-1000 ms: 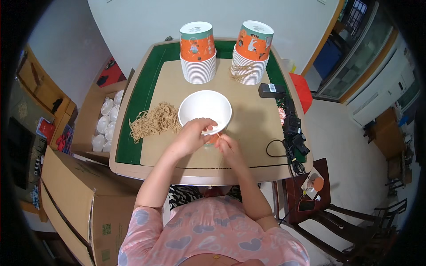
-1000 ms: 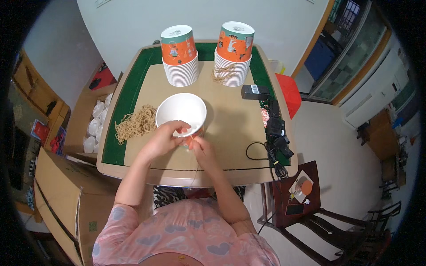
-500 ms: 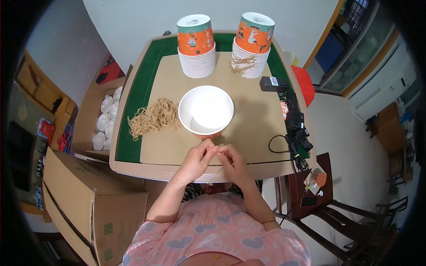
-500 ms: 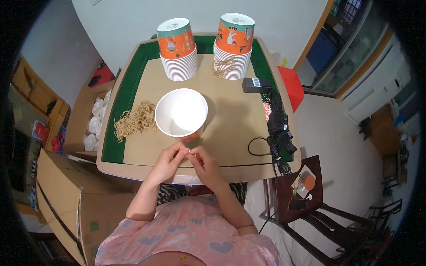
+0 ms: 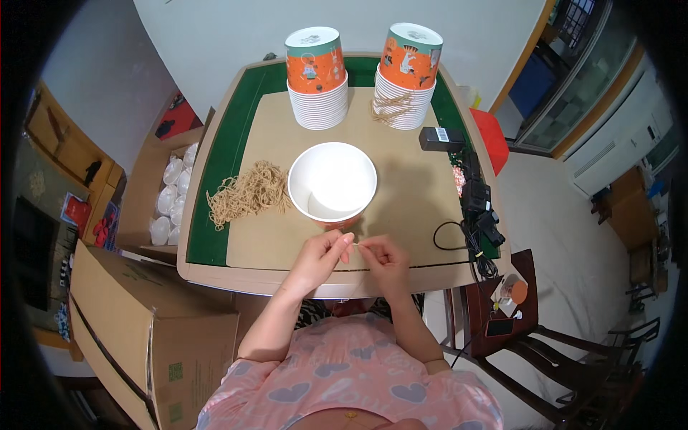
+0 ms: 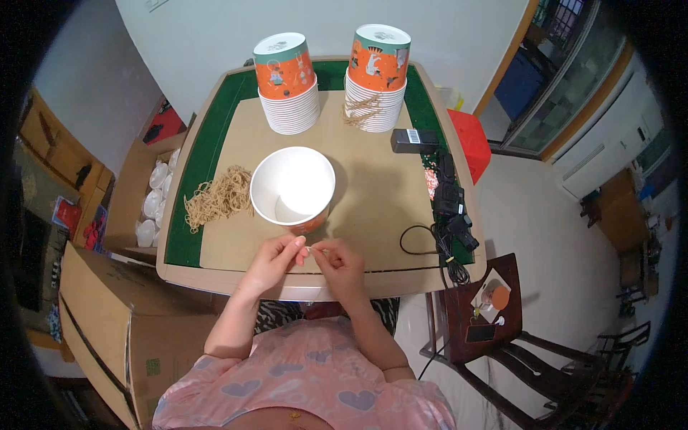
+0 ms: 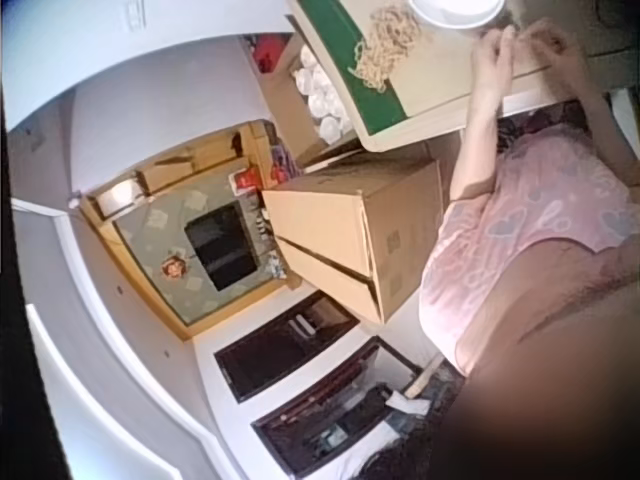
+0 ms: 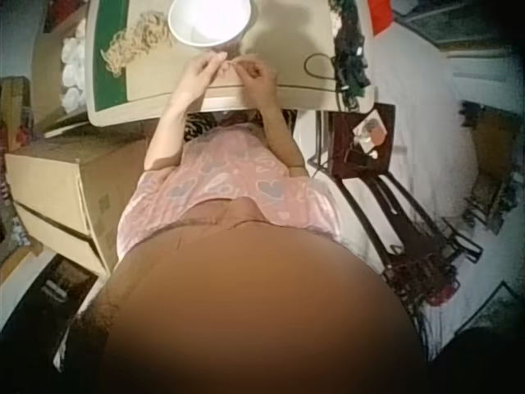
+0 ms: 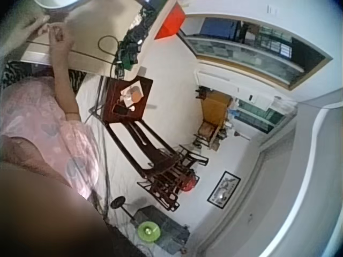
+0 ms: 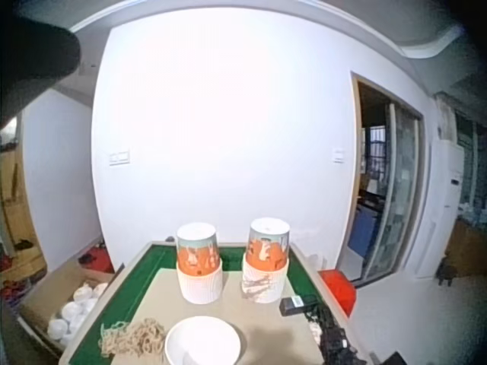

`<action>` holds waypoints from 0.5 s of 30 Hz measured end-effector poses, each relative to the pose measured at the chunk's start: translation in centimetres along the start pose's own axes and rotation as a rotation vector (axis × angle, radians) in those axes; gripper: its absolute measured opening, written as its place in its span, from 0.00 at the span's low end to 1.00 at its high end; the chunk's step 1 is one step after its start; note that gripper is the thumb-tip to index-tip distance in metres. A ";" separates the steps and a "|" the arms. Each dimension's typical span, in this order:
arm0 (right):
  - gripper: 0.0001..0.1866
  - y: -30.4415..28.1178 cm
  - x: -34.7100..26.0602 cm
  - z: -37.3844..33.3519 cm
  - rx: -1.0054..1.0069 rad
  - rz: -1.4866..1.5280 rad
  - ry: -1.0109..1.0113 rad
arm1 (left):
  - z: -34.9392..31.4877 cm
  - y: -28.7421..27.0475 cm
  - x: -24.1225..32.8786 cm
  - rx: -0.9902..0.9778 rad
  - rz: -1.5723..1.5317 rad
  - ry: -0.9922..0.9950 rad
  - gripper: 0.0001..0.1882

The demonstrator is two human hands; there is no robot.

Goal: The person is securing a paper bowl with rubber bands and stacking paper cups at a workstation.

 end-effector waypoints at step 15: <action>0.05 0.5 0.4 0.8 -0.042 0.051 0.130 | 1.0 -0.1 0.0 0.027 0.031 0.166 0.05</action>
Point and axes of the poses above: each hand's wrist, its own z-axis towards the middle knuckle, its own y-axis out of the palm, x = y × z, the point moved 2 cm from there along z, towards the middle knuckle, and after that the axes turned 2 degrees about -z, right-handed, at the moved point
